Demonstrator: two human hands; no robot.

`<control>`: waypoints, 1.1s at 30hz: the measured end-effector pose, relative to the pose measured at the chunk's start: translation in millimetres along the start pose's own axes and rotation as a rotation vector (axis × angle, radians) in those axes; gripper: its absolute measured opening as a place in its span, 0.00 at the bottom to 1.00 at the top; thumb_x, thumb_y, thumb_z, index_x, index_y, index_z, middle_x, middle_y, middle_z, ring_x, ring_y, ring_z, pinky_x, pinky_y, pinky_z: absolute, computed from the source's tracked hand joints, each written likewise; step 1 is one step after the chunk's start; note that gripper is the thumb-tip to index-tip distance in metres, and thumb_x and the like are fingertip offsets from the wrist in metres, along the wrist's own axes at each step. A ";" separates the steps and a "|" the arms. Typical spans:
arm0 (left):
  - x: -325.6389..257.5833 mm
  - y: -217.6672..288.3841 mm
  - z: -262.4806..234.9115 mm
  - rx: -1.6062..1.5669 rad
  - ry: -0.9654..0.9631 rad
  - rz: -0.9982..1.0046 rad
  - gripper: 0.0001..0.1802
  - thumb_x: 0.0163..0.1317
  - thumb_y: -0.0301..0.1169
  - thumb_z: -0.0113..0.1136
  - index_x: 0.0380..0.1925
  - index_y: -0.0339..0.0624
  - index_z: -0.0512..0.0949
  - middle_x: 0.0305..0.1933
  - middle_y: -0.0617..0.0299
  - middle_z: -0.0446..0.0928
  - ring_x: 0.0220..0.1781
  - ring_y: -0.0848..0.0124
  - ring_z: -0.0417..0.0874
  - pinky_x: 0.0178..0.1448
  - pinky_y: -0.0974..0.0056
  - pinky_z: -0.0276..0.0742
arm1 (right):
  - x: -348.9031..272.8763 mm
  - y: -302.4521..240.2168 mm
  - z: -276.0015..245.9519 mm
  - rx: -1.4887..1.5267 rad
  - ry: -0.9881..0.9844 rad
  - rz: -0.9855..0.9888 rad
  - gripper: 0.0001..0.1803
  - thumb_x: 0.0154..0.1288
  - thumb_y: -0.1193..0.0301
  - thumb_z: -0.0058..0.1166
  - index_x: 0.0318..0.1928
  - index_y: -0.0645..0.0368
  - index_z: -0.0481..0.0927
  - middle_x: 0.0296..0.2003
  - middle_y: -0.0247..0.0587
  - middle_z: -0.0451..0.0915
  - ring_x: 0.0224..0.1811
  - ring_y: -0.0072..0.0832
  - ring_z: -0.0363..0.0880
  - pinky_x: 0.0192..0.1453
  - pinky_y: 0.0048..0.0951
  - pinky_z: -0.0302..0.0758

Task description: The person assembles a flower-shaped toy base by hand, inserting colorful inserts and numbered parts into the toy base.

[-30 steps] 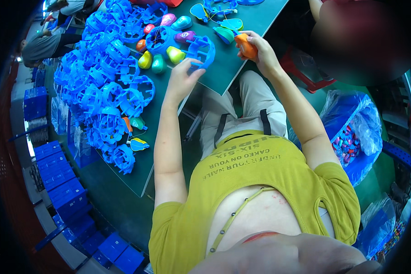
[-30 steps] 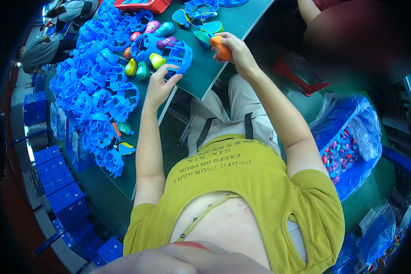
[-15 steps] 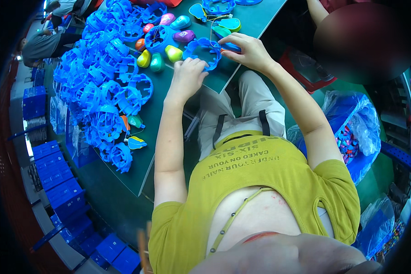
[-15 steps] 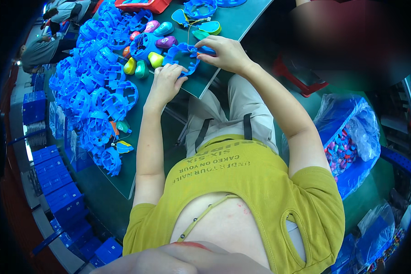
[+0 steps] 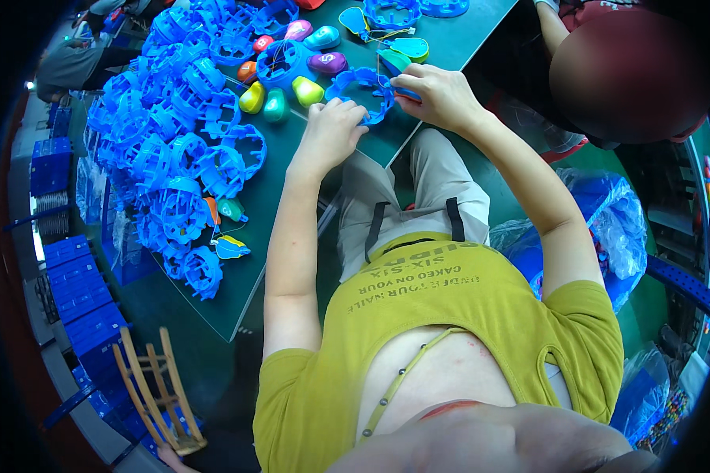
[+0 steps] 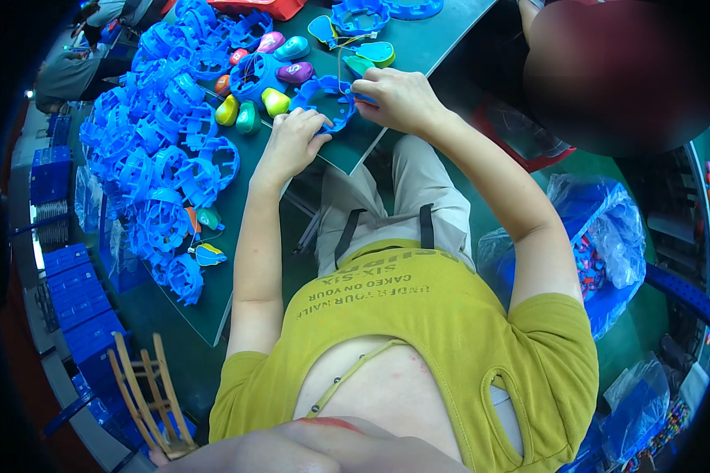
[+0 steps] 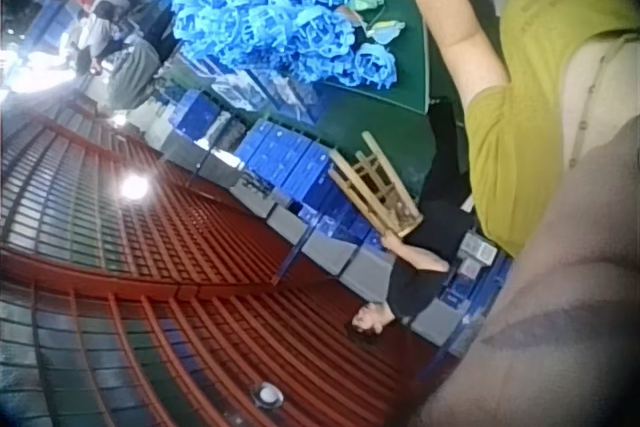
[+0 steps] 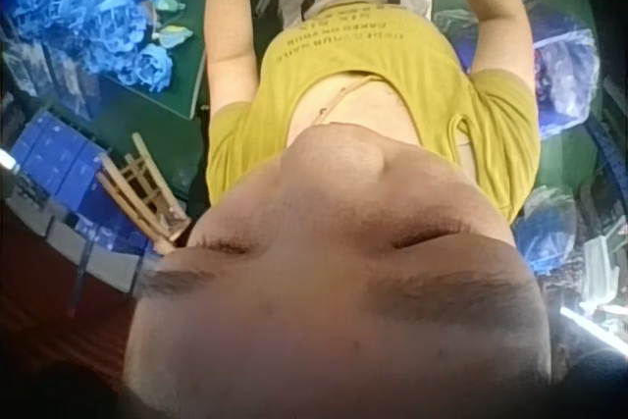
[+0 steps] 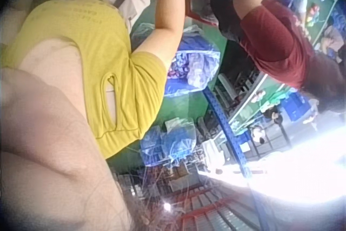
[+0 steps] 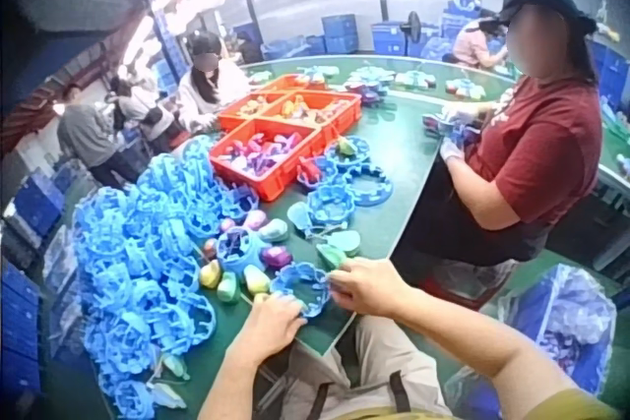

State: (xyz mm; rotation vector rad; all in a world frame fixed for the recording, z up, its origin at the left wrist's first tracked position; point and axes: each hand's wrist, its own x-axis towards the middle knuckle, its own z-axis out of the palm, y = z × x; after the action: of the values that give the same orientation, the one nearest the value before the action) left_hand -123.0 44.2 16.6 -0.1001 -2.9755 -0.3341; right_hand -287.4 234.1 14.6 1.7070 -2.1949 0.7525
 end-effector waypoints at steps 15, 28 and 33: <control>-1.5 7.6 -3.0 -0.018 -0.010 -0.032 0.09 0.59 0.30 0.67 0.40 0.46 0.82 0.39 0.63 0.80 0.49 0.61 0.80 0.52 0.54 0.69 | 23.6 0.7 -6.6 0.005 -0.258 -0.100 0.07 0.60 0.66 0.62 0.37 0.52 0.80 0.30 0.37 0.80 0.34 0.39 0.85 0.34 0.41 0.80; -8.0 8.9 -11.2 -0.062 -0.055 -0.096 0.10 0.59 0.30 0.68 0.40 0.45 0.81 0.41 0.63 0.79 0.50 0.62 0.79 0.57 0.54 0.69 | 69.9 91.6 -21.6 -0.161 -0.206 0.126 0.14 0.61 0.69 0.64 0.49 0.47 0.84 0.46 0.34 0.82 0.50 0.35 0.83 0.45 0.37 0.82; -10.3 7.4 -9.1 -0.101 -0.038 -0.087 0.10 0.59 0.30 0.68 0.40 0.45 0.81 0.41 0.62 0.79 0.50 0.61 0.78 0.56 0.54 0.69 | 90.0 126.5 -11.4 -0.117 -0.385 0.153 0.17 0.60 0.70 0.65 0.50 0.46 0.85 0.48 0.35 0.82 0.51 0.36 0.83 0.48 0.38 0.82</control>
State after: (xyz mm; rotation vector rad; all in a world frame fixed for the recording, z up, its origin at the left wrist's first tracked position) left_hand -111.0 48.8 25.5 0.0131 -3.0059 -0.4983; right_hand -434.3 188.6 39.0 1.7586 -2.5886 0.3358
